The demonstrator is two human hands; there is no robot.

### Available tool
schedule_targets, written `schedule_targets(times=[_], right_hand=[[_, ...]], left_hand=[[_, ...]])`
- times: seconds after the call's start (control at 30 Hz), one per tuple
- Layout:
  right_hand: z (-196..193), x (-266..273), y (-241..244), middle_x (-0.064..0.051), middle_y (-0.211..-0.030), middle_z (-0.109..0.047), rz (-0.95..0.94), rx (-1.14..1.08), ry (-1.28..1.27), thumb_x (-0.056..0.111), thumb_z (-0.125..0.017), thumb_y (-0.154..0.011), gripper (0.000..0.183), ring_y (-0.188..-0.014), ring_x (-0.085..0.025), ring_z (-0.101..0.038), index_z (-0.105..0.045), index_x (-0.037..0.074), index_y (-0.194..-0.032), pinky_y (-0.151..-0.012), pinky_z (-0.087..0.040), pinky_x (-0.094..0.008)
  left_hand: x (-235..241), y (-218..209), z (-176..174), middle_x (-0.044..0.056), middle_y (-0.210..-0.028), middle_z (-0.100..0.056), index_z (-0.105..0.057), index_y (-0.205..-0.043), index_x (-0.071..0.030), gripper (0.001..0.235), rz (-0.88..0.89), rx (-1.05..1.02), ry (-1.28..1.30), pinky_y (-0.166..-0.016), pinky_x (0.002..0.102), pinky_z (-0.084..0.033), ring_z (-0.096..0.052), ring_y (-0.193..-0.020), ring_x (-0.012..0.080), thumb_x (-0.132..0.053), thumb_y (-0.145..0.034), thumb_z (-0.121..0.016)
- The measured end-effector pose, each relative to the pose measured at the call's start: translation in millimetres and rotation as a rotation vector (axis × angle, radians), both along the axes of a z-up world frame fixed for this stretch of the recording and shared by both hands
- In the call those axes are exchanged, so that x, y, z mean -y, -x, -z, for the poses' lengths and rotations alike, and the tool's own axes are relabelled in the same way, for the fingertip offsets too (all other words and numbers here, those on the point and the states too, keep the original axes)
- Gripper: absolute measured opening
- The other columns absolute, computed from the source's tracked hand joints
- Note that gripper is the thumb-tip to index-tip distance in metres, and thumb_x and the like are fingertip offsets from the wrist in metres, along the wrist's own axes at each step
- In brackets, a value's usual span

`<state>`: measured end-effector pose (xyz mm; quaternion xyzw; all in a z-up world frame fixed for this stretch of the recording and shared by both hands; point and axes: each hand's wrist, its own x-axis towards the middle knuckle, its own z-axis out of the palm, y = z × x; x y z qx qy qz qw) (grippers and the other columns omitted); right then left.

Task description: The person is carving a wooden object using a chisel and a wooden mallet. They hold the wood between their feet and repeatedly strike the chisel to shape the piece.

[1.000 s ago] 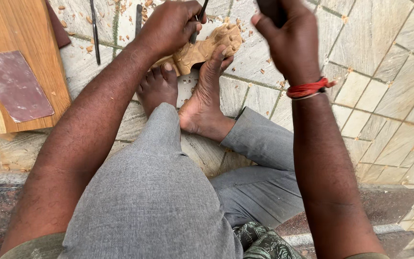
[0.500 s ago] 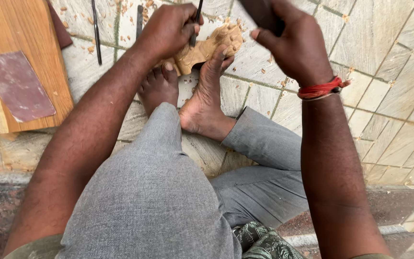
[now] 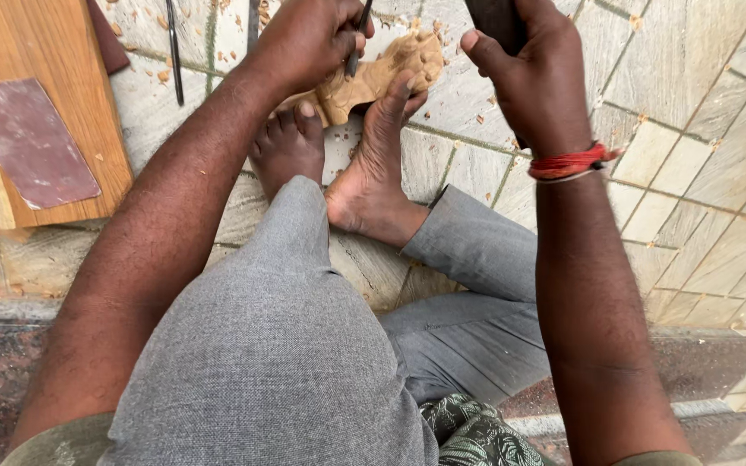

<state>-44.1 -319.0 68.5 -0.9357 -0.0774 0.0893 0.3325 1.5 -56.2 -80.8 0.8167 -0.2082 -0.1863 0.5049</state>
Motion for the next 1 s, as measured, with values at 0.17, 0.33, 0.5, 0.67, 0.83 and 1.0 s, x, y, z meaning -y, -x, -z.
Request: schedule_targets(times=[0.17, 0.33, 0.5, 0.67, 0.83, 1.0], right_hand=[[-6.9, 5.7, -5.3, -0.023, -0.105, -0.076, -0.129, 0.007, 0.229, 0.018, -0.082, -0.096, 0.055, -0.087, -0.028, -0.076, -0.061, -0.004, -0.142, -0.075, -0.063, -0.039], [-7.4, 4.4, 0.6, -0.02, -0.12, -0.077, -0.012, 0.015, 0.051, 0.015, -0.077, -0.109, 0.039, -0.11, -0.025, -0.08, -0.059, -0.002, -0.14, -0.093, -0.069, -0.035], [-9.6, 8.8, 6.1, -0.023, -0.114, -0.073, -0.15, 0.001, 0.063, 0.012, -0.079, -0.099, 0.062, -0.097, -0.028, -0.074, -0.051, -0.005, -0.152, -0.083, -0.062, -0.038], [-2.1, 10.9, 11.5, -0.014, -0.112, -0.075, 0.135, -0.104, -0.232, 0.012, -0.079, -0.113, 0.032, -0.093, -0.02, -0.076, -0.061, -0.002, -0.136, -0.081, -0.067, -0.033], [-8.4, 11.0, 8.3, -0.009, -0.109, -0.072, 0.224, -0.018, -0.344, 0.01, -0.076, -0.1, 0.031, -0.092, -0.015, -0.075, -0.06, 0.001, -0.125, -0.079, -0.068, -0.032], [-6.0, 4.3, 3.7, -0.013, -0.113, -0.074, 0.107, 0.048, -0.098, 0.01, -0.081, -0.109, 0.029, -0.101, -0.021, -0.076, -0.063, 0.0, -0.128, -0.089, -0.067, -0.036]], left_hand=[[0.5, -7.8, -6.1, 0.007, -0.085, -0.075, -0.074, -0.106, -0.005, 0.011, 0.047, -0.017, -0.095, -0.07, 0.037, -0.059, -0.074, -0.075, 0.0153, -0.015, -0.102, -0.069], [-0.7, -2.7, -10.4, 0.008, -0.086, -0.074, -0.074, -0.103, -0.004, 0.013, 0.058, 0.062, -0.081, -0.068, 0.038, -0.06, -0.073, -0.075, 0.0168, -0.016, -0.104, -0.069], [-2.1, -6.7, -16.9, 0.008, -0.09, -0.075, -0.072, -0.11, -0.007, 0.011, 0.115, -0.073, -0.119, -0.073, 0.038, -0.058, -0.074, -0.076, 0.0175, -0.013, -0.103, -0.065], [-3.5, -4.0, -11.1, 0.01, -0.09, -0.073, -0.068, -0.112, -0.004, 0.011, 0.062, 0.035, -0.057, -0.07, 0.04, -0.056, -0.072, -0.078, 0.0196, -0.014, -0.107, -0.067], [0.0, -4.7, -11.5, 0.009, -0.088, -0.071, -0.063, -0.115, -0.005, 0.01, 0.077, 0.0, -0.086, -0.068, 0.036, -0.06, -0.073, -0.077, 0.0155, -0.008, -0.105, -0.063], [1.4, 2.2, -8.5, 0.01, -0.092, -0.071, -0.062, -0.117, -0.004, 0.016, 0.064, 0.094, -0.069, -0.065, 0.033, -0.061, -0.074, -0.079, 0.0166, -0.009, -0.103, -0.066]])
